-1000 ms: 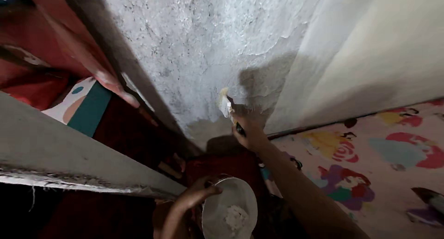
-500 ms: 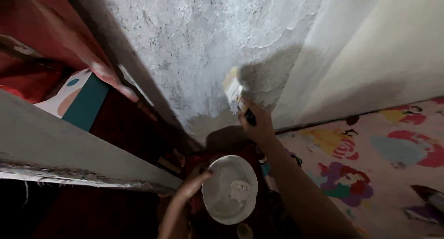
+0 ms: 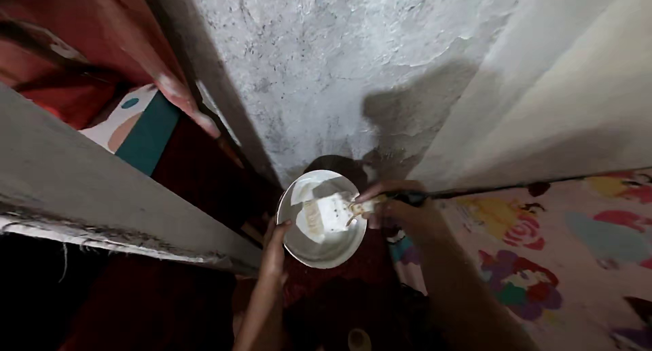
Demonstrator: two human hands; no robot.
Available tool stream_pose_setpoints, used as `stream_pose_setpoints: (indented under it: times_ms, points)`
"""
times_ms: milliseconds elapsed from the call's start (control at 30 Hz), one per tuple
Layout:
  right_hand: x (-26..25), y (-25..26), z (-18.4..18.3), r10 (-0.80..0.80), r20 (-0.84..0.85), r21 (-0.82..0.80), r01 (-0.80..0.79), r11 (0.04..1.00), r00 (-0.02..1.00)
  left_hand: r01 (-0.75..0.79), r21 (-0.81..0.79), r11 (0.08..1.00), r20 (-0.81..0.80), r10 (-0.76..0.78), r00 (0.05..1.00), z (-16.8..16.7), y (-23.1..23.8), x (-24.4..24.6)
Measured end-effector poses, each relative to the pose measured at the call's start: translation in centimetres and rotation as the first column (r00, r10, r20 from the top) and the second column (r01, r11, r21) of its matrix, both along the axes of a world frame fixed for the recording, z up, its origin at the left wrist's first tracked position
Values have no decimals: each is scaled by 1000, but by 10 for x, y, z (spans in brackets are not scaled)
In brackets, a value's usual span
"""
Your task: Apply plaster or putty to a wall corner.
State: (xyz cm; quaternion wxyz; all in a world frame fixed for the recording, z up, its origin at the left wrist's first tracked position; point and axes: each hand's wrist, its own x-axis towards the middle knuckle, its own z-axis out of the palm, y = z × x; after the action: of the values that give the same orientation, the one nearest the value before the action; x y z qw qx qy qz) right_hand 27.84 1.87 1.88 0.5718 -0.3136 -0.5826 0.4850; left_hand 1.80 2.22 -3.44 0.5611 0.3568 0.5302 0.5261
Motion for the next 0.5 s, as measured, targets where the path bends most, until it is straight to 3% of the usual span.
stream_pose_setpoints:
  times_ms: [100,233,400,500]
  points:
    - [-19,5,-10,112,100,-28,-110,994,989,11,61,998,19,-12,1000,3,-4,1]
    - [-7,-1,2,-77,254,-8,82,997,964,21,92,996,54,-26,998,7,-7,-5]
    - [-8,-10,14,-257,161,148,234,961,953,64,129,990,-22,-62,998,1,-5,-14]
    - [-33,-5,3,-320,261,211,270,940,911,90,155,984,-47,-84,995,-2,-6,-11]
